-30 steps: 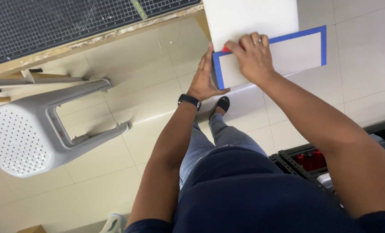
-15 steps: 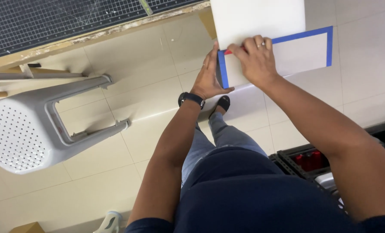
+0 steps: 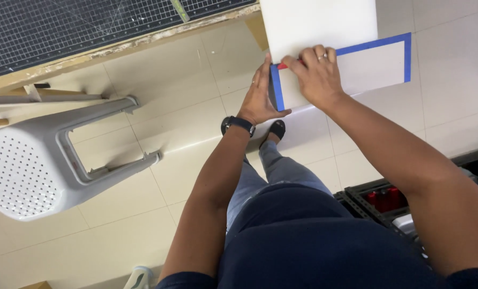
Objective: Cleaning the interior of a box with a cloth and smoothing tape onto a board using a squeegee tool.
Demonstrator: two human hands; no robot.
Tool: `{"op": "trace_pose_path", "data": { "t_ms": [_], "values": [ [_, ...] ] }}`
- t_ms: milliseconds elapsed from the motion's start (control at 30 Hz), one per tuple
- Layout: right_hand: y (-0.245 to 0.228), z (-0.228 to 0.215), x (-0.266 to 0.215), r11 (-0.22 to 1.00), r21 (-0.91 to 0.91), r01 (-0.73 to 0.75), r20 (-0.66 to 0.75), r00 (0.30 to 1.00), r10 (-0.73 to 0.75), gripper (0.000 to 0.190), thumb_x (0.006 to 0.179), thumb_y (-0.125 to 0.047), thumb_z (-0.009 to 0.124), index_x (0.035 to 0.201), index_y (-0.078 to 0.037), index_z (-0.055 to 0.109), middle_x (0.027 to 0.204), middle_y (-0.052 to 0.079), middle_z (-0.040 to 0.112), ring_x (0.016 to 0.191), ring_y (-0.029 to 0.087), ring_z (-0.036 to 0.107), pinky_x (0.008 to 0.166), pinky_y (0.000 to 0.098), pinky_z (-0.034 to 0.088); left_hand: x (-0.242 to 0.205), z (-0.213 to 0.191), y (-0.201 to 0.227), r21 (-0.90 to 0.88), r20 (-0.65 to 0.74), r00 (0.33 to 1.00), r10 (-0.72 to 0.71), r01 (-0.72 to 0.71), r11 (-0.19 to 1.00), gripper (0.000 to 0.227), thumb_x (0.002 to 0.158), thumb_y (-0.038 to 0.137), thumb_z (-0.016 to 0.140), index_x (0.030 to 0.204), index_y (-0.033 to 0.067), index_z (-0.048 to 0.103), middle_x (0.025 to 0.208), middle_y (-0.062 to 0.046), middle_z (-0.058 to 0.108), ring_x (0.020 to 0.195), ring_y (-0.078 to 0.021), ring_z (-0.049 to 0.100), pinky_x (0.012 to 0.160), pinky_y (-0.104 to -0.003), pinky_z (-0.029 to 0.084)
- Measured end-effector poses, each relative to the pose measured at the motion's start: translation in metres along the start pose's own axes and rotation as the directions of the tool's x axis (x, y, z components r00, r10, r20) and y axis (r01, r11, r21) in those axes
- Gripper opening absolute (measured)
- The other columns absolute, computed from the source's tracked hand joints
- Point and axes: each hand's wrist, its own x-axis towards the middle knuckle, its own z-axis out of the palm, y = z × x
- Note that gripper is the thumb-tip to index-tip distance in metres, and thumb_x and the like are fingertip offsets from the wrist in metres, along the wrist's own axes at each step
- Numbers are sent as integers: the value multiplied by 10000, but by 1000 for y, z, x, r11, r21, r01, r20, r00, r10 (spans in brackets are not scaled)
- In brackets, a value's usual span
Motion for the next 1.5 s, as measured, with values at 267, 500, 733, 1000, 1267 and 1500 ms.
{"op": "trace_pose_path", "data": {
  "t_ms": [267,500,733,1000,1267,1500],
  "values": [
    [-1,2,-7,999,49,-24,63,998,20,446,922,-10,580,1247,-291,701,964,26,543,933,285,501,866,404,386,-4,2,3,6,21,1000,2,-2,1000,1595,614,334,1089,1638,133,-118,1718,-199,150,1579,-391,236,1272,-500,334],
    [1,0,-14,1000,11,7,-37,999,-6,486,863,20,585,1204,-300,721,924,21,523,865,263,489,794,383,391,-3,1,5,5,7,1000,-6,6,1000,1596,604,337,1074,1639,155,-127,1700,-196,200,1560,-379,270,1206,-512,414],
    [-9,9,-10,870,-15,-493,143,860,490,467,932,-73,585,1397,-119,559,1039,94,621,913,336,600,713,462,452,-5,-1,9,-4,34,994,-100,100,995,1590,600,320,1076,1631,208,-130,1670,-228,239,1539,-412,296,1154,-546,433],
    [4,32,-32,854,-249,-457,178,845,504,553,879,-135,531,1430,-181,551,985,13,631,838,258,589,617,409,404,-4,-1,13,-14,36,997,-72,72,997,1561,589,298,1053,1636,156,-96,1657,-229,271,1540,-400,257,1206,-536,375],
    [-85,4,19,832,-113,-544,1,837,547,350,999,-209,549,1342,-189,618,922,27,621,804,241,591,676,379,436,-4,4,0,-114,41,995,-92,96,989,1505,610,239,1001,1639,181,-96,1667,-197,246,1567,-365,231,1064,-516,541],
    [31,50,-60,460,-428,-778,230,398,888,507,1065,-195,597,1517,-153,372,1262,115,638,1093,301,593,787,420,514,-5,-4,13,41,92,981,-173,170,985,1608,580,359,1070,1621,229,-148,1653,-204,258,1498,-376,337,1016,-502,562]
  ]
}}
